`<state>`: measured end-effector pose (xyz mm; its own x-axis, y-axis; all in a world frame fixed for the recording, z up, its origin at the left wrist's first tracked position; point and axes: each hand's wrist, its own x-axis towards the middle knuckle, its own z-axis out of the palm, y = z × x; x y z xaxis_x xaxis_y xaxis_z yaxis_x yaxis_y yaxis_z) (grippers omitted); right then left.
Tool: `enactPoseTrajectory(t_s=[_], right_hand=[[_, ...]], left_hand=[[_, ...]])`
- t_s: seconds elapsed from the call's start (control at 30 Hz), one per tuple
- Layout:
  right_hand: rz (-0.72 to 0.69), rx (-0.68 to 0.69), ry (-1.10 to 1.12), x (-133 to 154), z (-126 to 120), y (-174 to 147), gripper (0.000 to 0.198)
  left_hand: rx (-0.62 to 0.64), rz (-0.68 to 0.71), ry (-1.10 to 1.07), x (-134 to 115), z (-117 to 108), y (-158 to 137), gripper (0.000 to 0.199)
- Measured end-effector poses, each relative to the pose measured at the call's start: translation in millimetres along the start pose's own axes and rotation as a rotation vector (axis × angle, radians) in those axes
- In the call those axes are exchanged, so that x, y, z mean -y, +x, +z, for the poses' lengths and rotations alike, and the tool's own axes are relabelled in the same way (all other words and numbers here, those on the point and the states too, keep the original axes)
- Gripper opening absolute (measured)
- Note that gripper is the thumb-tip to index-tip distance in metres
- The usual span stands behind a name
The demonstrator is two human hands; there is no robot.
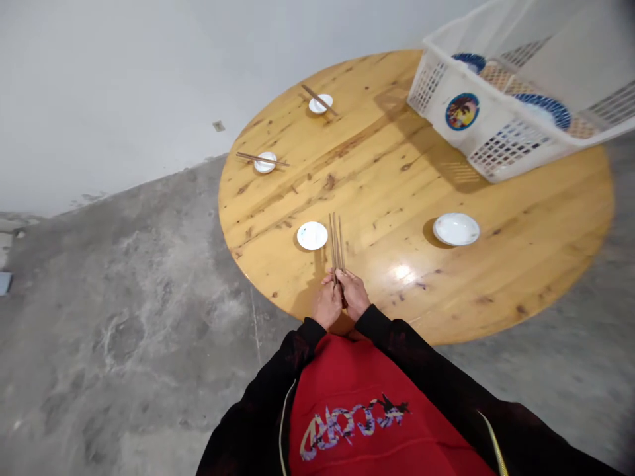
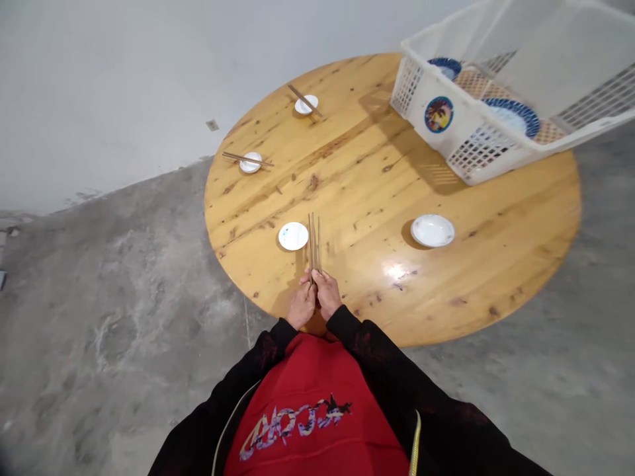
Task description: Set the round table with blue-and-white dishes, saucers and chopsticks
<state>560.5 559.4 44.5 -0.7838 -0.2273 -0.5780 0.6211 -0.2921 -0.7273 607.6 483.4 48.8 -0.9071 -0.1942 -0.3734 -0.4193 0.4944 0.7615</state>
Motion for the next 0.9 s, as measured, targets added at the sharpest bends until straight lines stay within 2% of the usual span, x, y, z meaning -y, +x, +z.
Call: enactPoseTrajectory(t_s=[0.1, 0.17, 0.27, 0.37, 0.4, 0.47, 0.57, 0.6, 0.67, 0.73, 0.9], right_hand=[[-0.03, 0.008, 0.019, 9.8, -10.7, 2.9, 0.044], [-0.06, 0.018, 0.01, 16.0, -19.2, 4.1, 0.044], [-0.103, 0.003, -0.005, 27.3, -33.8, 5.3, 0.043], [-0.112, 0.0, -0.005, 38.9, -47.9, 2.2, 0.043], [-0.104, 0.02, -0.012, 41.5, -51.3, -0.4, 0.043], [-0.083, 0.096, -0.048, 43.5, -55.6, -7.4, 0.044], [-0.04, 0.232, -0.13, 41.3, -59.3, -16.6, 0.046], [-0.021, 0.262, -0.155, 40.8, -61.7, -17.7, 0.046], [0.009, 0.278, -0.195, 43.2, -72.0, -14.9, 0.044], [0.004, 0.163, -0.244, 52.3, -92.0, -5.5, 0.037], [-0.095, -0.439, -0.365, 101.6, -174.8, 33.3, 0.018]], left_hand=[[0.111, 0.072, 0.003, -11.8, -4.7, 2.2, 0.041], [0.138, 0.027, -0.061, -17.7, -9.6, 5.0, 0.051], [0.035, -0.073, -0.191, -23.8, -17.8, 16.9, 0.052], [-0.087, -0.043, -0.293, -32.9, -19.0, 33.1, 0.042], [-0.075, -0.02, -0.352, -37.5, -16.6, 36.7, 0.039], [0.047, -0.021, -0.503, -48.3, -7.3, 40.1, 0.041], [0.238, -0.16, -0.706, -63.6, 12.8, 39.4, 0.052], [0.248, -0.204, -0.763, -67.1, 19.0, 39.1, 0.053], [0.179, -0.229, -0.89, -70.9, 27.5, 39.2, 0.051], [0.065, -0.198, -1.002, -71.0, 29.1, 39.6, 0.048], [-0.124, -0.221, -1.095, -61.1, 12.7, 25.1, 0.043]])
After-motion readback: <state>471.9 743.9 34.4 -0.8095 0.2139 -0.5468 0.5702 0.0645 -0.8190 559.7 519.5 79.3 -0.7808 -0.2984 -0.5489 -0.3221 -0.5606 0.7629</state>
